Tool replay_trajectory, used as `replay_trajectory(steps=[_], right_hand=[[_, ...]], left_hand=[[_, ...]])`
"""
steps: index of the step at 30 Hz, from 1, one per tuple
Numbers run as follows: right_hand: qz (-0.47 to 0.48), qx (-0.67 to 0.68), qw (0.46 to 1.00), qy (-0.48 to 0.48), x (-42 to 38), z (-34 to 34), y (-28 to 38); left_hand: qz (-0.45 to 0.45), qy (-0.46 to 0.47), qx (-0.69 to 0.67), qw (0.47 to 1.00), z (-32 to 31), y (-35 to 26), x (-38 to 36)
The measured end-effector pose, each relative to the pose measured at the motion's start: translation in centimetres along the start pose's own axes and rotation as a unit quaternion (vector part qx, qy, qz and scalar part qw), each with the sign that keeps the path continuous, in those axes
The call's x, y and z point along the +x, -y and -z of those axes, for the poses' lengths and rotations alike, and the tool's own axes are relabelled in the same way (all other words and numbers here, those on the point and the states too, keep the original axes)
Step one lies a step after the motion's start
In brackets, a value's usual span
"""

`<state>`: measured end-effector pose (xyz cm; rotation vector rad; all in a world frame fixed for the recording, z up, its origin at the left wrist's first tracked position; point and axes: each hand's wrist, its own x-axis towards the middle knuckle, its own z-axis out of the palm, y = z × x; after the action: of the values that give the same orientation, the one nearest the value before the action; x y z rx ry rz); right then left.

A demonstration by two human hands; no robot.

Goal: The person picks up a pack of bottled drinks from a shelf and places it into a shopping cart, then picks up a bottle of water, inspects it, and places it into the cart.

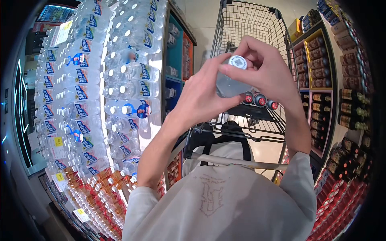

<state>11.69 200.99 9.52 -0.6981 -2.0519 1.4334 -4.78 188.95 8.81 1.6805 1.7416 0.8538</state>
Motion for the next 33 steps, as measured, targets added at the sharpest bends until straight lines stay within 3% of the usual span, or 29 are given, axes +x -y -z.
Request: replay_trajectory(steps=[1, 2, 4, 7, 8, 10, 11, 12, 13, 18, 21, 22, 24, 26, 28, 30, 32, 33], right_hand=[[-0.039, 0.123, 0.991, 0.04, 0.6, 0.1, 0.7], [-0.036, 0.125, 0.991, 0.042, 1.1, 0.1, 0.4], [-0.036, 0.232, 0.968, -0.091, 1.8, -0.1, -0.7], [-0.082, 0.227, 0.961, -0.138, 1.3, -3.7, -6.0], [-0.112, 0.212, 0.959, -0.155, 1.0, -5.5, -8.6], [-0.13, 0.187, 0.97, -0.083, -0.9, -9.4, -14.9], [-0.127, 0.192, 0.97, -0.077, -1.0, -10.0, -14.1], [-0.243, 0.331, 0.912, -0.001, -1.3, -10.6, -12.8], [-0.352, 0.454, 0.815, 0.076, -1.2, -11.4, -11.9], [-0.294, 0.46, 0.837, 0.035, 4.0, -16.5, -10.4], [-0.269, 0.451, 0.85, 0.048, 8.5, -18.8, -12.2], [-0.272, 0.453, 0.848, 0.052, 10.2, -20.0, -13.6], [-0.263, 0.448, 0.854, 0.026, 12.9, -22.2, -16.0], [-0.281, 0.427, 0.859, -0.007, 14.7, -23.6, -15.7], [-0.257, 0.444, 0.859, 0.014, 16.5, -25.9, -18.0], [-0.26, 0.432, 0.863, 0.026, 17.5, -28.3, -20.0], [-0.268, 0.419, 0.867, 0.044, 18.7, -30.3, -21.7], [-0.284, 0.418, 0.862, 0.05, 19.3, -31.4, -22.5]], left_hand=[[0.037, -0.003, -0.04, 0.999, 0.8, 0.5, -0.5], [0.073, -0.006, -0.08, 0.994, 1.4, 1.0, -0.9], [0.133, -0.039, -0.207, 0.969, 2.4, 1.8, -1.7], [0.169, -0.063, -0.211, 0.961, 3.5, 3.8, -2.5], [0.164, -0.098, -0.155, 0.969, 3.8, 4.5, -2.8], [0.162, -0.138, -0.095, 0.973, 4.4, 5.8, -3.2], [0.159, -0.162, -0.086, 0.97, 4.8, 6.6, -3.2], [0.157, -0.184, -0.075, 0.967, 5.4, 7.2, -3.1], [0.16, -0.193, -0.076, 0.965, 6.0, 7.8, -2.9], [0.157, -0.221, -0.064, 0.96, 8.7, 11.3, -1.0], [0.049, -0.267, -0.056, 0.961, 10.8, 14.1, 0.4], [0.054, -0.268, -0.054, 0.96, 12.3, 15.0, 0.7], [0.148, -0.218, -0.02, 0.964, 15.5, 15.4, 1.3], [0.144, -0.17, 0.006, 0.975, 17.7, 15.9, 1.5], [0.172, -0.152, 0.15, 0.962, 19.3, 18.0, 2.3], [0.164, -0.152, 0.184, 0.957, 20.1, 19.1, 2.1], [0.163, -0.102, 0.361, 0.912, 21.0, 20.6, 2.5], [0.179, -0.095, 0.375, 0.905, 21.2, 20.9, 2.5]])
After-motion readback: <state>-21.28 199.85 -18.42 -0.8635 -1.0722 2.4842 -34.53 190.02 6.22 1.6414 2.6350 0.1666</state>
